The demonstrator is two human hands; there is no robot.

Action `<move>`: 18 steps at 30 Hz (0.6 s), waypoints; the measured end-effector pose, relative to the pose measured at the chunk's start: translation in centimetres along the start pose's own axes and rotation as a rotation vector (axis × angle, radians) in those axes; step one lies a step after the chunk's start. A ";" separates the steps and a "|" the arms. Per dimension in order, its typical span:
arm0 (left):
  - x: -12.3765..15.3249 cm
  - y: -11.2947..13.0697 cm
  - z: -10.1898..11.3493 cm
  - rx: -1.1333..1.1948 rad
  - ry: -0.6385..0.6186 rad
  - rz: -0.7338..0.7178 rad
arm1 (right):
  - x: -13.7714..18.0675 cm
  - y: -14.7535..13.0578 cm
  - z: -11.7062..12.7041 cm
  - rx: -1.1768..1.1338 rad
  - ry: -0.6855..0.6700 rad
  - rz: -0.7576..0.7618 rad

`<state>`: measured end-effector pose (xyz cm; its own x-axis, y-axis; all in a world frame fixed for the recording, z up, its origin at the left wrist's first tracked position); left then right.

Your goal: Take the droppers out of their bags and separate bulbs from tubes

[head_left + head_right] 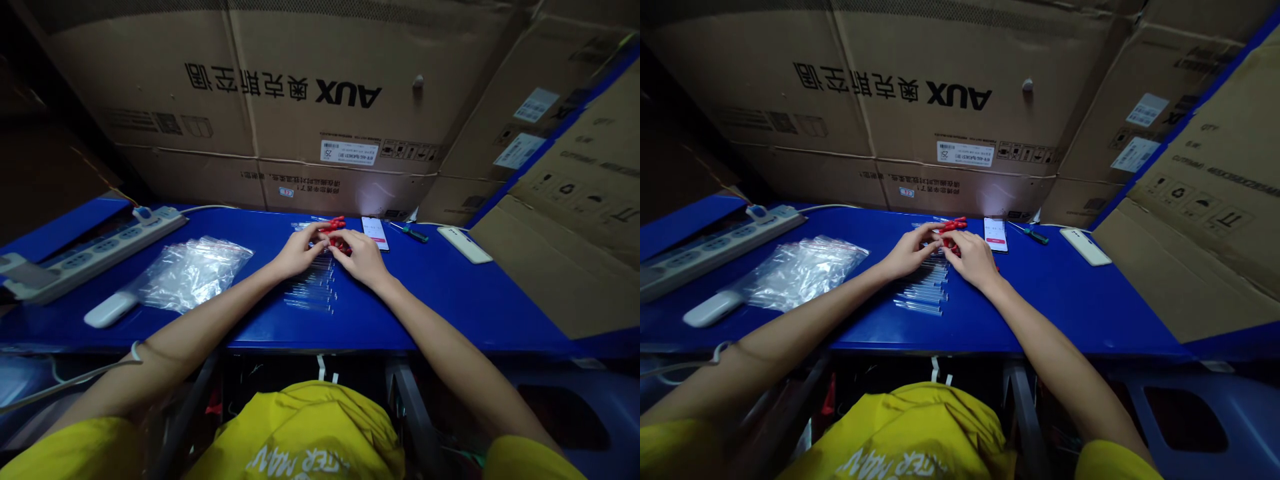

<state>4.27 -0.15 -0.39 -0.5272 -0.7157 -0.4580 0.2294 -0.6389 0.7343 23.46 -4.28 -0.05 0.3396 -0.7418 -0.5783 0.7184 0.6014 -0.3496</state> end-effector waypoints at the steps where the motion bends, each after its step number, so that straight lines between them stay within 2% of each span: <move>1: 0.0 0.1 0.1 0.015 0.005 0.006 | -0.1 0.2 0.4 -0.012 0.019 -0.009; 4: 0.0 0.3 0.4 -0.052 0.010 0.001 | -0.2 1.3 2.2 -0.065 0.097 -0.069; 8: 0.2 0.0 1.2 -0.379 0.005 -0.048 | -0.2 3.3 5.3 -0.209 0.128 -0.175; 13: 0.3 -1.1 1.7 -0.592 -0.077 0.048 | 0.1 5.5 7.4 -0.169 -0.032 -0.217; 18: 0.3 -1.4 1.3 -0.614 -0.127 0.077 | 0.5 6.3 6.8 -0.174 -0.242 -0.242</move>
<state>2.72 0.95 -0.86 -0.5748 -0.7510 -0.3250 0.6785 -0.6595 0.3237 32.29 -2.89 2.43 0.3206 -0.9048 -0.2803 0.6885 0.4259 -0.5870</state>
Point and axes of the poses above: each hand's wrist, its own x-axis away from the middle knuckle, its own z-axis out of the back of the hand, y = z × x, the point moved 2 cm from there along -x, towards the middle knuckle, and after that the axes turned 2 degrees about x, right-handed, at the moved point
